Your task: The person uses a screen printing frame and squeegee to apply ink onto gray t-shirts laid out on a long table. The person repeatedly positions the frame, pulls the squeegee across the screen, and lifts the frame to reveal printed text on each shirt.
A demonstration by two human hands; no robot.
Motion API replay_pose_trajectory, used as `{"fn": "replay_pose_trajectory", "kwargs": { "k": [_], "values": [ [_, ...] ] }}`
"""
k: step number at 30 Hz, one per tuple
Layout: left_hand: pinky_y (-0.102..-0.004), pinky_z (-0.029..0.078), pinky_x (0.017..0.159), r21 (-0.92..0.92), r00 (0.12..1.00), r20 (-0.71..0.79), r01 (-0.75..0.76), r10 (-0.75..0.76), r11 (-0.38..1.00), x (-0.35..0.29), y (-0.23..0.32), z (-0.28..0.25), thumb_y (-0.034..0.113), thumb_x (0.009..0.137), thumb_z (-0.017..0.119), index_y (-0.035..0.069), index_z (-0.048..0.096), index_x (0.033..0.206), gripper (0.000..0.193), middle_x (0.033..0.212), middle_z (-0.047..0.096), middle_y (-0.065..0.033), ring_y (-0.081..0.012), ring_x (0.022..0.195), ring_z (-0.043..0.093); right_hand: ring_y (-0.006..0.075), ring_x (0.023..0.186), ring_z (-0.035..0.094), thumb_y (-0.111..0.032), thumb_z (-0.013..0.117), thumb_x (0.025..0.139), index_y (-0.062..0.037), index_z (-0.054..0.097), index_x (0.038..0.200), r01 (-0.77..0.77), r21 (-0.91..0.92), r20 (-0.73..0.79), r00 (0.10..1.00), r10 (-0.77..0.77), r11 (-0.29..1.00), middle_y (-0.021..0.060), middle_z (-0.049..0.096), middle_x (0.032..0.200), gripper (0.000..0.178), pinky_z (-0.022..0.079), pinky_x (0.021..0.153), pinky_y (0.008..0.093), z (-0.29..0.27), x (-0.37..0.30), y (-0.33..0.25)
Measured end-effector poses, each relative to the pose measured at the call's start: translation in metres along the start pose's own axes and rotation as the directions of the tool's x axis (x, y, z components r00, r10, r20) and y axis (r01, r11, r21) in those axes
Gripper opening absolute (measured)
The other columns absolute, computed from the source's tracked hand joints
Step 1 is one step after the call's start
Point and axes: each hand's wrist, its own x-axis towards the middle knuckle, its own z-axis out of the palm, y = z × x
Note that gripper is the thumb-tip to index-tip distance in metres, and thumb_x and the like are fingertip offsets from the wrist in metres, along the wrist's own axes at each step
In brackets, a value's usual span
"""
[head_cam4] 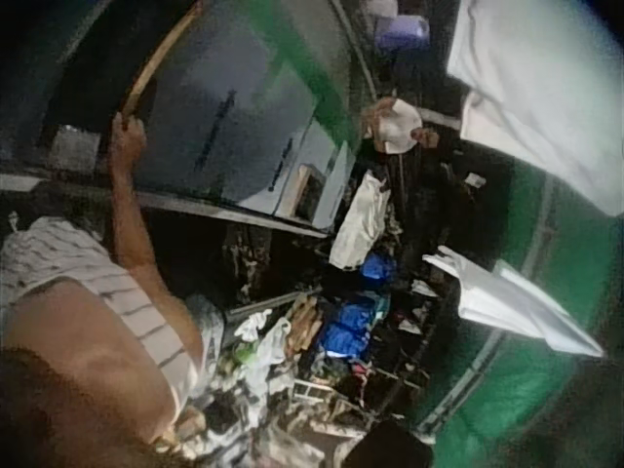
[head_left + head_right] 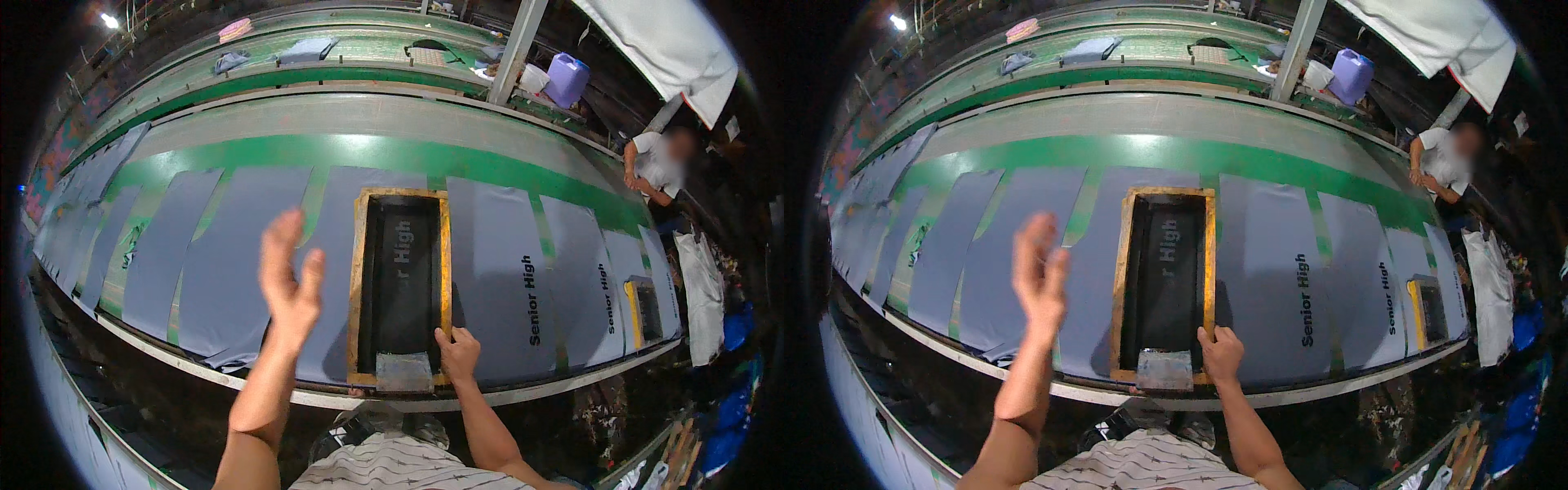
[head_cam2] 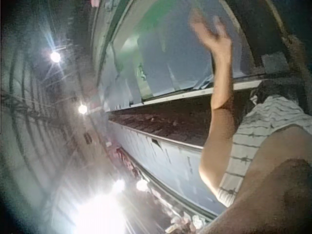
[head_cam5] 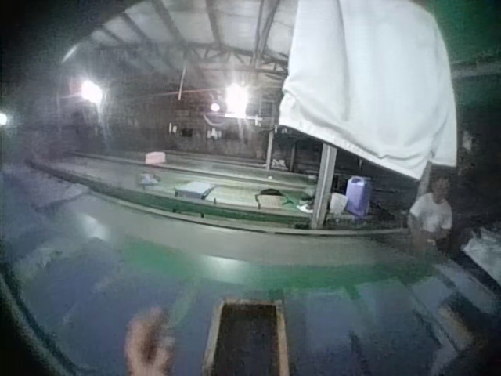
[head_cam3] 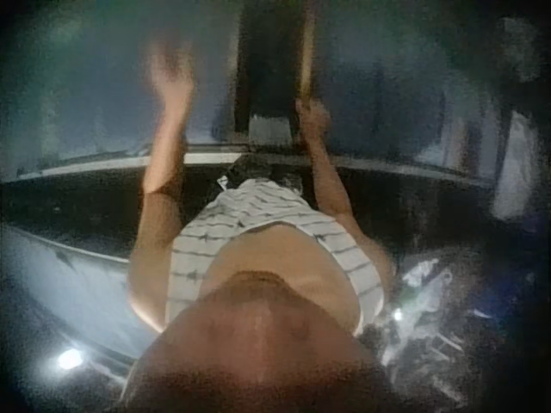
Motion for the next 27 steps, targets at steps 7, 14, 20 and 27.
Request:
{"fn": "replay_pose_trajectory", "kwargs": {
  "k": [7,14,20,27],
  "values": [
    [-0.0494,0.043,0.112,-0.559,0.737,-0.264,-0.642,0.622,0.525,0.077,0.132,-0.068,0.023,0.095,0.071,-0.003,0.049,0.147,0.062,0.146,0.053,-0.0209,-0.0367,0.135,0.054,0.0393,0.071,0.061,-0.029,0.076,0.088,0.0014,0.063,0.076,-0.015,0.002,0.010,1.000,0.015,1.000,0.0191,0.061,0.074,0.036,0.046,0.063,0.0480,0.016,-0.012,-0.011],
    [-0.0466,0.044,0.108,-0.662,0.722,-0.271,-0.620,0.637,0.420,0.079,0.131,-0.054,0.026,0.092,0.076,0.000,0.047,0.149,0.069,0.147,0.052,-0.0189,-0.0351,0.132,0.055,0.0385,0.066,0.058,-0.029,0.077,0.088,0.0019,0.061,0.074,-0.039,0.053,-0.024,0.999,0.040,0.998,0.0193,0.058,0.070,0.038,0.044,0.061,0.0478,0.009,-0.015,-0.009],
    [-0.0442,0.044,0.104,-0.684,0.719,-0.251,-0.606,0.648,0.407,0.080,0.134,-0.051,0.028,0.089,0.080,0.002,0.046,0.150,0.075,0.148,0.050,-0.0172,-0.0338,0.131,0.056,0.0382,0.066,0.058,-0.028,0.078,0.087,0.0026,0.059,0.073,-0.035,0.008,-0.017,0.999,0.035,0.999,0.0189,0.056,0.069,0.039,0.043,0.060,0.0471,0.008,-0.010,-0.016],
    [-0.0414,0.045,0.100,-0.686,0.740,-0.256,-0.592,0.622,0.423,0.095,0.119,-0.043,0.030,0.086,0.084,0.005,0.044,0.152,0.082,0.149,0.049,-0.0152,-0.0322,0.128,0.056,0.0387,0.067,0.059,-0.029,0.077,0.088,0.0024,0.061,0.075,-0.040,0.056,-0.042,0.998,0.043,0.998,0.0190,0.056,0.069,0.038,0.044,0.060,0.0469,0.003,-0.009,0.004]
  ]
}}
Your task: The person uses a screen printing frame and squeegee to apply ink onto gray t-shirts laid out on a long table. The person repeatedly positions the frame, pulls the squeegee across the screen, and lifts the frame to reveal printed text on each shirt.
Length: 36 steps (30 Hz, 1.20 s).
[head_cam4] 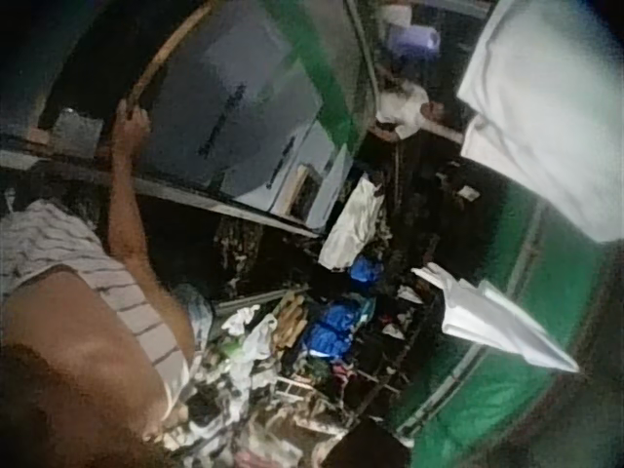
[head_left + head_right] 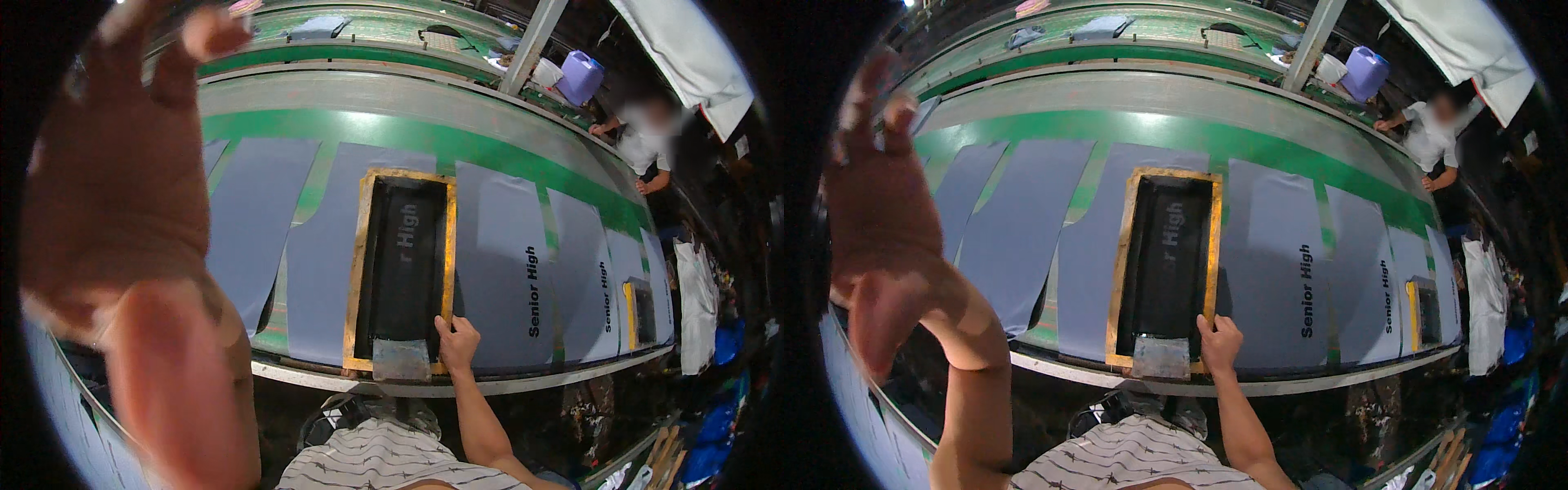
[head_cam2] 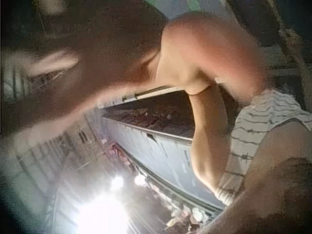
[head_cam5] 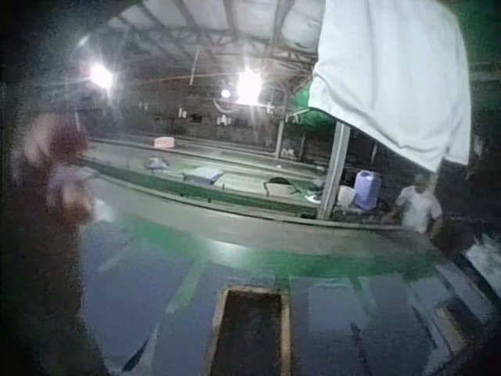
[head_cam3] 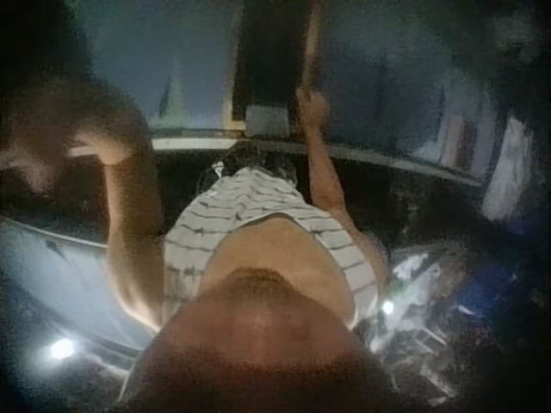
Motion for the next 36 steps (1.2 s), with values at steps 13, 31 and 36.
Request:
{"fn": "replay_pose_trajectory", "kwargs": {
  "k": [13,31,36],
  "values": [
    [-0.0464,0.043,0.114,0.311,-0.074,-0.389,0.927,-0.918,-0.207,-0.337,-0.003,0.002,0.018,0.093,0.077,-0.006,0.033,0.153,0.078,0.148,0.049,-0.0234,-0.0365,0.136,0.051,0.0341,0.065,0.060,-0.028,0.077,0.089,0.0027,0.069,0.084,0.011,0.001,0.041,0.999,-0.011,1.000,0.0183,0.061,0.072,0.032,0.045,0.061,0.0434,0.010,0.004,0.011],
    [-0.0424,0.043,0.115,0.484,0.100,-0.407,0.867,-0.908,-0.122,-0.380,0.004,0.013,-0.001,0.087,0.073,-0.008,0.046,0.146,0.065,0.142,0.055,-0.0242,-0.0386,0.134,0.054,0.0372,0.072,0.063,-0.027,0.079,0.088,-0.0007,0.067,0.080,0.248,-0.186,0.024,0.969,-0.247,0.951,0.0156,0.062,0.079,0.030,0.051,0.063,0.0471,0.008,-0.005,0.020],
    [-0.0414,0.043,0.115,0.531,0.141,-0.409,0.840,-0.901,-0.109,-0.388,0.011,0.013,-0.005,0.085,0.071,-0.007,0.046,0.145,0.065,0.141,0.055,-0.0234,-0.0377,0.134,0.054,0.0363,0.073,0.063,-0.026,0.078,0.089,-0.0003,0.067,0.080,0.144,-0.138,0.045,0.989,-0.139,0.980,0.0158,0.061,0.078,0.029,0.050,0.062,0.0462,0.012,-0.013,0.020]
  ]
}}
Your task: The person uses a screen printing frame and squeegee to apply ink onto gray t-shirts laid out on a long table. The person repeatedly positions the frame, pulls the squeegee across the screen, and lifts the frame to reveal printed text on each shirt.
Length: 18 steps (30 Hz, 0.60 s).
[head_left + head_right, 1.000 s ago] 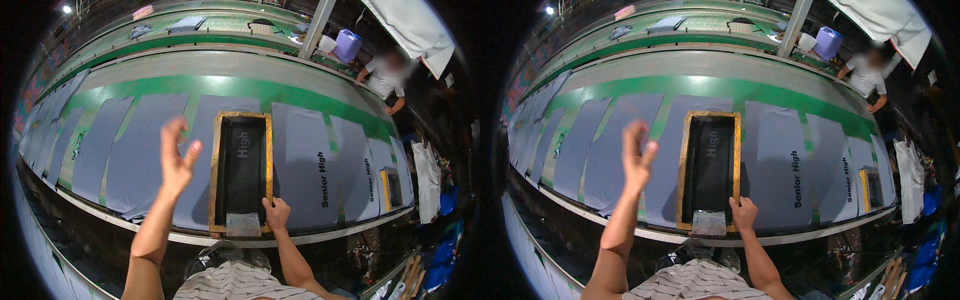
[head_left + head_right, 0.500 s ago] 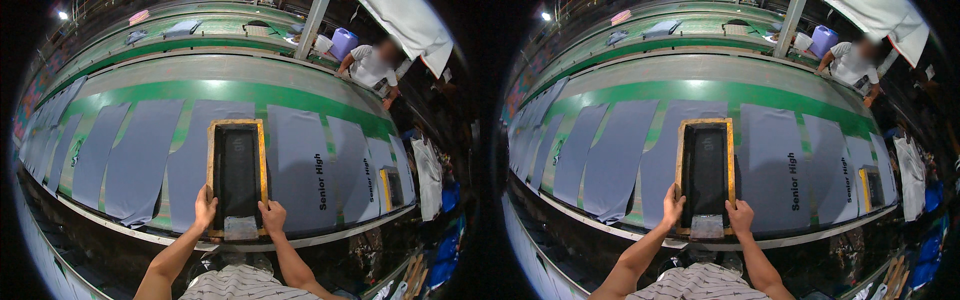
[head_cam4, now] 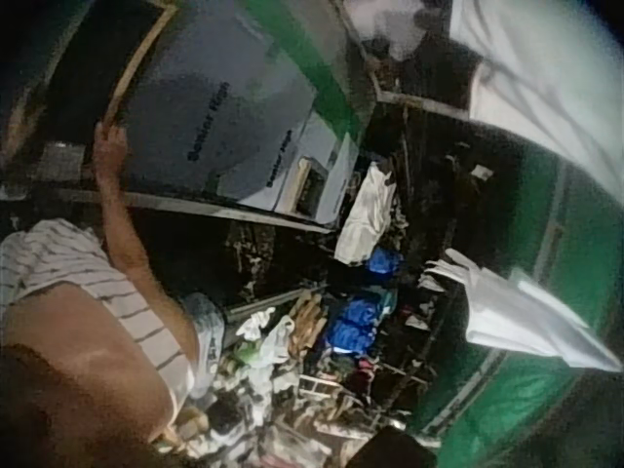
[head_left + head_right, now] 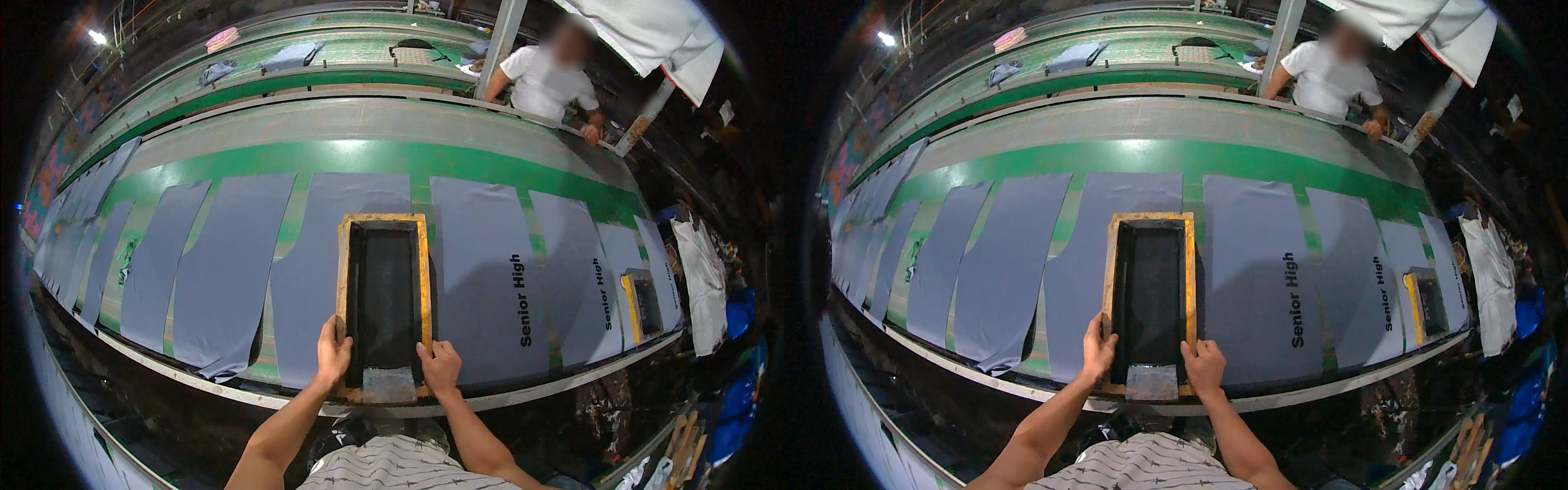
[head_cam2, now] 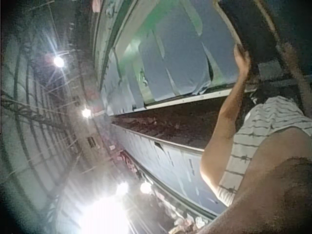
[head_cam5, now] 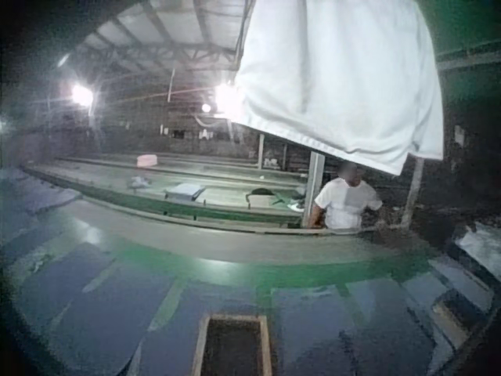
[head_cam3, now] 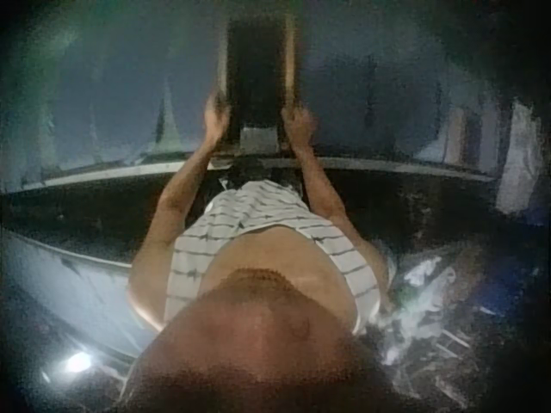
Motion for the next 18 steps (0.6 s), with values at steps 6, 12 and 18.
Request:
{"fn": "replay_pose_trajectory", "kwargs": {
  "k": [6,12,18],
  "values": [
    [-0.0407,0.043,0.115,0.002,0.996,0.048,0.075,-0.075,0.997,0.0013,0.0017,-0.0009,-0.008,0.084,0.070,-0.007,0.046,0.146,0.067,0.145,0.052,-0.0225,-0.0363,0.135,0.053,0.0367,0.075,0.064,-0.029,0.076,0.090,0.0007,0.069,0.084,-0.050,0.005,0.004,0.999,0.050,0.999,0.0167,0.062,0.079,0.031,0.050,0.067,0.0463,0.0004,-0.0025,0.0018],
    [-0.0405,0.044,0.114,-0.110,0.992,0.061,0.116,-0.109,0.987,0.0024,-0.0020,-0.0023,-0.007,0.085,0.069,-0.007,0.046,0.147,0.066,0.145,0.053,-0.0220,-0.0347,0.135,0.054,0.0379,0.077,0.064,-0.029,0.076,0.090,0.0023,0.069,0.083,-0.047,-0.001,0.036,0.998,0.047,0.999,0.0177,0.063,0.083,0.033,0.051,0.068,0.0468,-0.0001,-0.0040,-0.0016],
    [-0.0404,0.044,0.114,-0.081,0.990,0.087,0.115,-0.108,0.990,0.0038,0.0028,-0.0075,-0.006,0.086,0.068,-0.008,0.045,0.147,0.066,0.145,0.053,-0.0221,-0.0336,0.136,0.053,0.0379,0.078,0.065,-0.029,0.076,0.091,0.0025,0.071,0.087,-0.017,-0.021,-0.005,1.000,0.017,1.000,0.0182,0.064,0.085,0.032,0.051,0.068,0.0469,0.0051,-0.0090,0.0014]
  ]
}}
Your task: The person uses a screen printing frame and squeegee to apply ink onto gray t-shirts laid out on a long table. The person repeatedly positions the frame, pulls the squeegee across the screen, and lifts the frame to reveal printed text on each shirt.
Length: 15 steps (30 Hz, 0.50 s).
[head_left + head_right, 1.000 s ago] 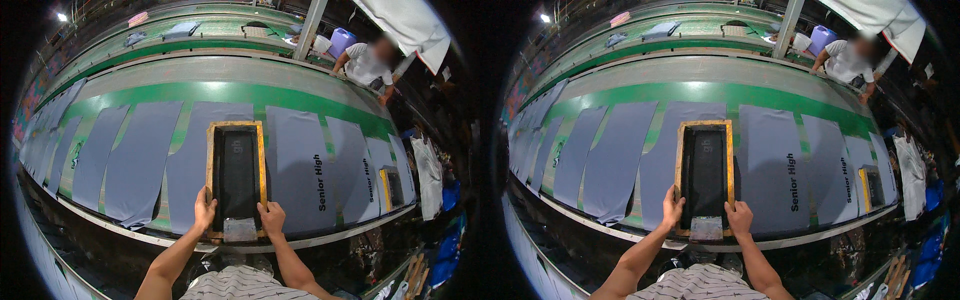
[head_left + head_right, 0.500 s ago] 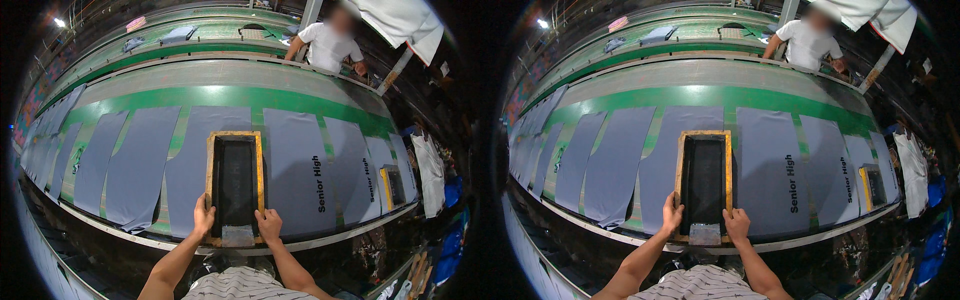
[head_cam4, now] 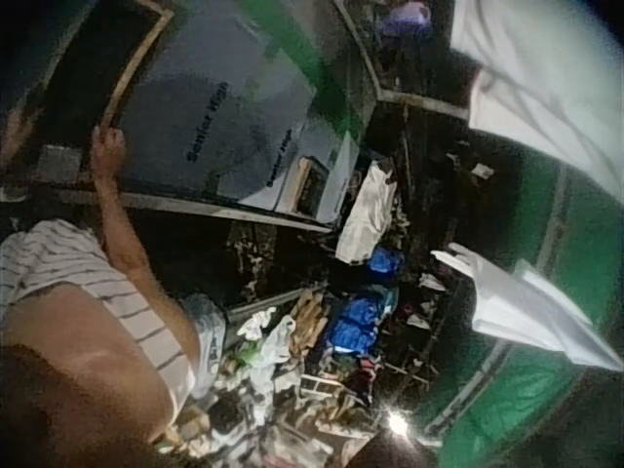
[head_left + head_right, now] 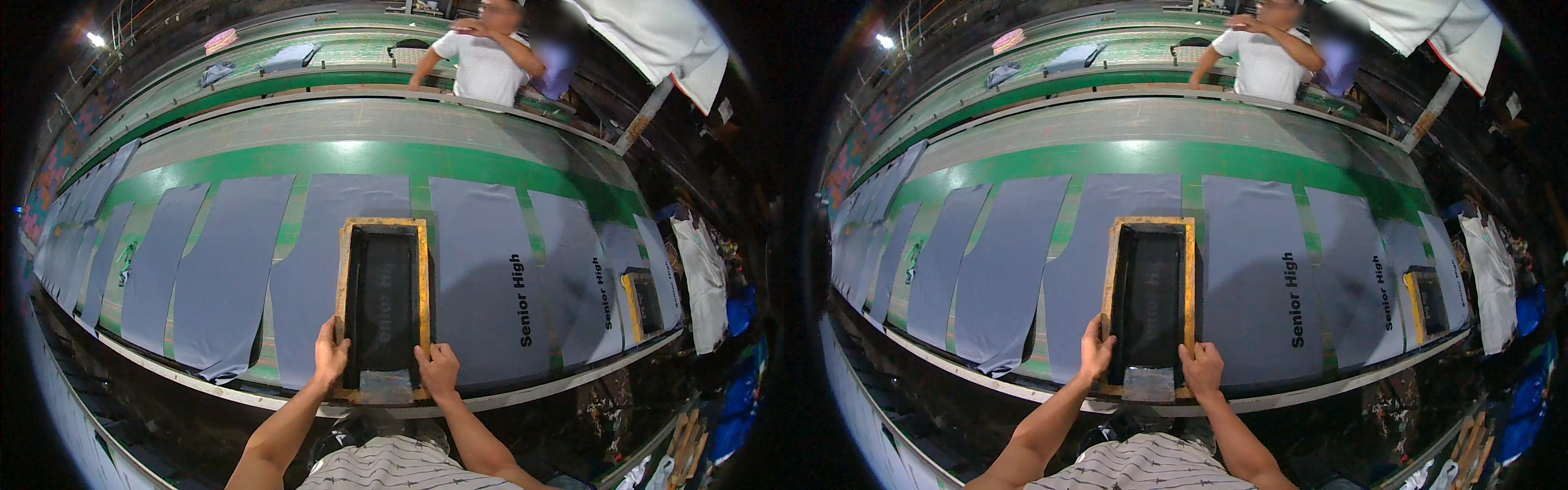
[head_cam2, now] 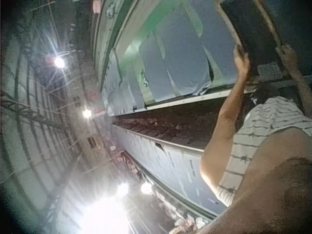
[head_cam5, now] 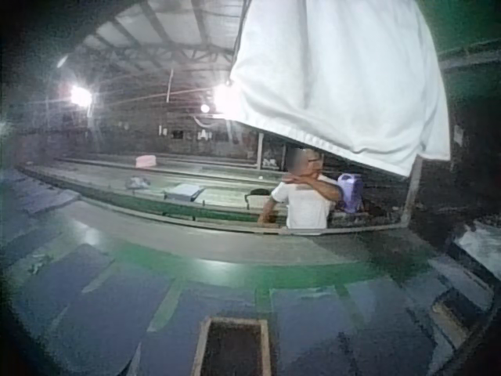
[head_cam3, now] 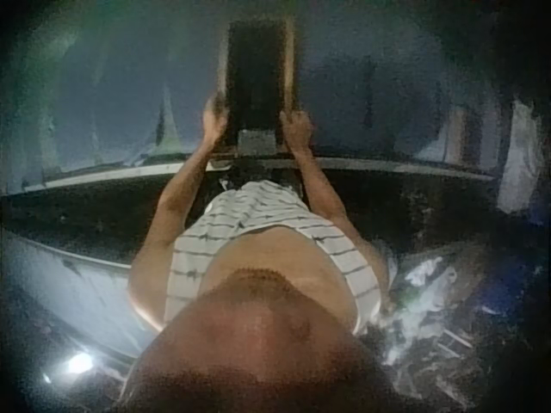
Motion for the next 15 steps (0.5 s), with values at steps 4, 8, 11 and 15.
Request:
{"fn": "replay_pose_trajectory", "kwargs": {
  "k": [4,8,11,15],
  "values": [
    [-0.0400,0.043,0.115,0.054,1.000,0.009,-0.015,0.014,0.998,-0.001,0.004,-0.005,-0.005,0.085,0.069,-0.008,0.044,0.148,0.067,0.145,0.052,-0.0222,-0.0337,0.137,0.052,0.0367,0.077,0.065,-0.028,0.077,0.090,0.0019,0.072,0.089,0.075,-0.008,0.002,0.997,-0.075,0.997,0.0175,0.063,0.084,0.031,0.052,0.068,0.0462,0.000,0.001,-0.002],
    [-0.0398,0.043,0.115,0.024,1.000,0.011,0.008,-0.008,1.000,-0.001,0.005,-0.004,-0.005,0.086,0.069,-0.008,0.044,0.148,0.067,0.147,0.052,-0.0221,-0.0331,0.138,0.052,0.0351,0.077,0.064,-0.023,0.078,0.088,0.0002,0.073,0.089,0.131,-0.048,0.013,0.991,-0.130,0.990,0.0168,0.063,0.083,0.023,0.053,0.066,0.0452,0.005,-0.001,0.007],
    [-0.0398,0.044,0.113,0.032,1.000,0.010,0.002,-0.002,0.999,0.000,0.002,-0.008,-0.004,0.086,0.069,-0.007,0.044,0.148,0.067,0.147,0.052,-0.0221,-0.0327,0.136,0.053,0.0333,0.075,0.064,-0.020,0.078,0.088,-0.0016,0.074,0.091,0.215,-0.101,0.008,0.977,-0.215,0.972,0.0146,0.063,0.082,0.019,0.052,0.063,0.0439,0.005,-0.001,0.006],
    [-0.0398,0.046,0.111,-0.026,0.999,0.008,0.048,-0.048,0.999,-0.001,0.004,-0.007,-0.004,0.086,0.069,-0.007,0.045,0.148,0.067,0.144,0.055,-0.0217,-0.0324,0.134,0.056,0.0336,0.075,0.064,-0.023,0.078,0.088,-0.0022,0.074,0.092,0.390,-0.197,0.021,0.919,-0.394,0.900,0.0141,0.062,0.082,0.021,0.052,0.062,0.0450,0.004,0.001,0.012]
  ]
}}
